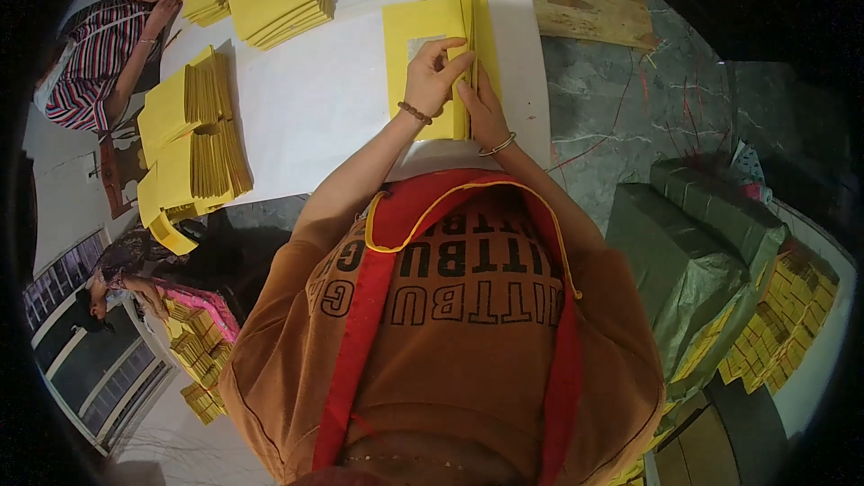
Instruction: Folding and stacking yellow ceremonial papers on a table.
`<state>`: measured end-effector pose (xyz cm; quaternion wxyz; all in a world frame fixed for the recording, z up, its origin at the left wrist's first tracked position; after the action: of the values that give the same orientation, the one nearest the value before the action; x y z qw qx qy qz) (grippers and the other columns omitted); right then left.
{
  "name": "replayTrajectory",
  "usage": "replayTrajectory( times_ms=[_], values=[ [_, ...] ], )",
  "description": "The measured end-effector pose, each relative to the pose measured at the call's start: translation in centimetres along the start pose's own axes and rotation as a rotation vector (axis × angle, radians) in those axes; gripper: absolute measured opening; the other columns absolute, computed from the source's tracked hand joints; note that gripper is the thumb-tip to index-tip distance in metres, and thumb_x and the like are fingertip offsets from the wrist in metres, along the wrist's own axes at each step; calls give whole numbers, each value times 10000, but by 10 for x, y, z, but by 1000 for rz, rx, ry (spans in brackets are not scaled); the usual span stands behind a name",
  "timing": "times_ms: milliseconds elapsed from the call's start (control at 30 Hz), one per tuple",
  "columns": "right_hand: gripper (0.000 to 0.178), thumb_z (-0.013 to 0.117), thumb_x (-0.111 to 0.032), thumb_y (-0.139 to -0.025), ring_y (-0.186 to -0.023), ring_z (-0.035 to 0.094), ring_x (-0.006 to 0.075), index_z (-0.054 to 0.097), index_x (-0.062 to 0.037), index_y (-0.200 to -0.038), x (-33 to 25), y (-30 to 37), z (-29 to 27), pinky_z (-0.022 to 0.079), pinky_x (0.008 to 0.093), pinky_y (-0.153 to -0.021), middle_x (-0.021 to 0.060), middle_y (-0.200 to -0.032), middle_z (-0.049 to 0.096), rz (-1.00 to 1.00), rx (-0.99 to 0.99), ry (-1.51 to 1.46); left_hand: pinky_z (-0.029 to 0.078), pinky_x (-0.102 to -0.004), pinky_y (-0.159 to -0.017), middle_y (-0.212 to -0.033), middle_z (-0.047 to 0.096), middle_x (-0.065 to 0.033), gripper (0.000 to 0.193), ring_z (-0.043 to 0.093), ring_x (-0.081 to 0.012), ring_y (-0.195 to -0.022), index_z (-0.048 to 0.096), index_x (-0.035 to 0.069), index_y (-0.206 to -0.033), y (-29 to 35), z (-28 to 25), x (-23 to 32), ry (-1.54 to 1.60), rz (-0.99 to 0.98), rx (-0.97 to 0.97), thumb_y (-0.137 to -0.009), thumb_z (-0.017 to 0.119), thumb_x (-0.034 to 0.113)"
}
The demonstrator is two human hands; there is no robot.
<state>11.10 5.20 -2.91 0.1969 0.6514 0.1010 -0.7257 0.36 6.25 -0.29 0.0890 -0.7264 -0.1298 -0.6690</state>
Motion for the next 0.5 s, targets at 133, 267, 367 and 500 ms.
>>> replayTrajectory(
  times_ms=[133,267,367,500],
  values=[
    [560,397,-236,-895,-1231,269,225,169,58,-1314,4,-1,-2,214,298,-1004,166,-1326,282,-15,15,42,319,-192,-335,-621,422,10,281,377,-45,-405,581,8,-962,-3,0,-1,-38,46,-8,-739,663,157],
    [555,390,-237,-897,-1231,267,226,172,55,-1314,-1,1,-1,209,297,-1005,166,-1330,275,-3,-4,-17,313,-189,-332,-591,409,18,276,370,-39,-401,574,8,-968,0,-1,-1,48,-54,-28,-743,658,145],
    [544,381,-236,-899,-1230,268,224,177,49,-1315,5,1,-3,205,290,-1004,164,-1329,276,44,4,-76,308,-188,-327,-564,401,26,270,364,-35,-391,566,8,-976,0,0,1,81,-44,-45,-750,649,131],
    [519,365,-222,-904,-1224,272,216,186,41,-1314,0,0,-3,208,281,-1000,157,-1324,286,11,1,-25,291,-190,-322,-563,408,27,250,355,-38,-377,561,14,-976,1,0,0,119,-89,-47,-763,634,121]
  ],
)
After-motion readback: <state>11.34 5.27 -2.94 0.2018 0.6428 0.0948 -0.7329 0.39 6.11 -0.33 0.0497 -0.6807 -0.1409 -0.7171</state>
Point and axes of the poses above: each hand's wrist, its own y-axis away from the middle knuckle, its own z-axis out of the palm, x = y × z, the point moved 6 cm from there along -y, towards the middle knuckle
